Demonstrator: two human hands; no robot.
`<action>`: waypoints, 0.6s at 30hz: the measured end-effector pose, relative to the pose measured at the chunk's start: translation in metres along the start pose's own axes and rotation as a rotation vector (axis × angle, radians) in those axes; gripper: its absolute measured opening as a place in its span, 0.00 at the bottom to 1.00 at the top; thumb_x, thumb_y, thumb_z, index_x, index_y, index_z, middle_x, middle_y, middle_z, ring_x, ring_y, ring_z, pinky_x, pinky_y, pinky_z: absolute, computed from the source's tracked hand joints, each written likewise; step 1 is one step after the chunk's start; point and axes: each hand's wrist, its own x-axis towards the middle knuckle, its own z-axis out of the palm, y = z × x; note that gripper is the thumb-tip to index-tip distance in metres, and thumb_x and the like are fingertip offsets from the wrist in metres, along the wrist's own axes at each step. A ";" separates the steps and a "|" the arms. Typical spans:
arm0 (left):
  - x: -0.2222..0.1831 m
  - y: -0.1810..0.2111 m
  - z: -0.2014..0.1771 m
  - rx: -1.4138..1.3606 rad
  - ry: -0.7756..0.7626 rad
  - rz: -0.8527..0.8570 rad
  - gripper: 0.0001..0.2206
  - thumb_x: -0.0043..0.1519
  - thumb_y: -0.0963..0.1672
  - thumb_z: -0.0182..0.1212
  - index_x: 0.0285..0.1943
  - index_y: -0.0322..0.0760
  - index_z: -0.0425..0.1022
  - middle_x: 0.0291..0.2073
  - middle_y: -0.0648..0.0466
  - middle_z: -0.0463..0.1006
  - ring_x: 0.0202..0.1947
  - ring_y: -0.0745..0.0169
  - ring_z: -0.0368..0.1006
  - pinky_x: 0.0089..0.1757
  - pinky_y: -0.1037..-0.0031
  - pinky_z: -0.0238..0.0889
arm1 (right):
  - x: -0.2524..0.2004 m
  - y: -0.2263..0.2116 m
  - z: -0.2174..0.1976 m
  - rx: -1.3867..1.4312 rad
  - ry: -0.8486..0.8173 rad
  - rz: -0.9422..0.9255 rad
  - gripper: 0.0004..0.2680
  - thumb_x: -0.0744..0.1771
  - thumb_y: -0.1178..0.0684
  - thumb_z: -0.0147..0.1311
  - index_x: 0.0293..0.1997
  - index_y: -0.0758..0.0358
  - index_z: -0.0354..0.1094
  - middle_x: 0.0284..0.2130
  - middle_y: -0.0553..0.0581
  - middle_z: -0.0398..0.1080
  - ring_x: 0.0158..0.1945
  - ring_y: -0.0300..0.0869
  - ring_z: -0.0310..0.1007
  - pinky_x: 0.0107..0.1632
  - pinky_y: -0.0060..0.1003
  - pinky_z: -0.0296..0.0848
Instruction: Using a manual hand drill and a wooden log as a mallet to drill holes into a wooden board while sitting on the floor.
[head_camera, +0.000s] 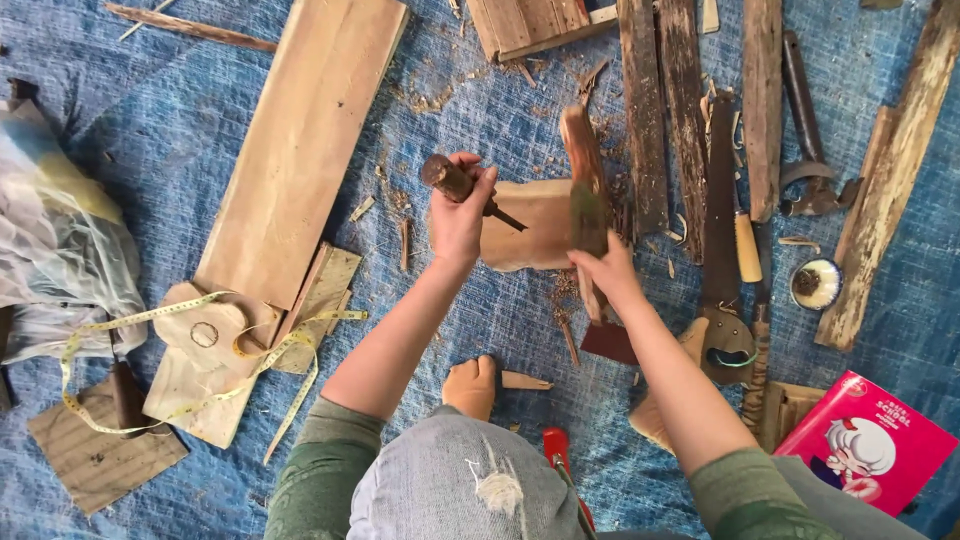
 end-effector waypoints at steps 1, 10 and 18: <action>0.001 0.002 0.001 0.003 0.000 -0.004 0.11 0.64 0.40 0.68 0.52 0.37 0.71 0.32 0.53 0.77 0.31 0.70 0.72 0.37 0.77 0.68 | 0.000 -0.004 0.002 0.002 0.000 0.005 0.17 0.59 0.59 0.69 0.50 0.65 0.69 0.36 0.67 0.74 0.33 0.53 0.78 0.28 0.50 0.80; 0.008 -0.016 0.019 0.084 -0.075 0.050 0.10 0.60 0.42 0.72 0.44 0.39 0.74 0.27 0.55 0.77 0.28 0.71 0.73 0.35 0.79 0.67 | -0.049 0.012 -0.011 0.026 0.062 0.106 0.13 0.60 0.60 0.67 0.44 0.64 0.67 0.25 0.66 0.75 0.21 0.49 0.76 0.23 0.41 0.78; 0.008 -0.030 0.035 0.133 -0.088 0.054 0.10 0.58 0.43 0.75 0.40 0.41 0.76 0.26 0.58 0.76 0.30 0.78 0.70 0.35 0.79 0.64 | -0.070 0.034 -0.029 -0.024 0.143 0.186 0.15 0.60 0.61 0.66 0.47 0.69 0.67 0.25 0.71 0.74 0.25 0.54 0.78 0.26 0.45 0.80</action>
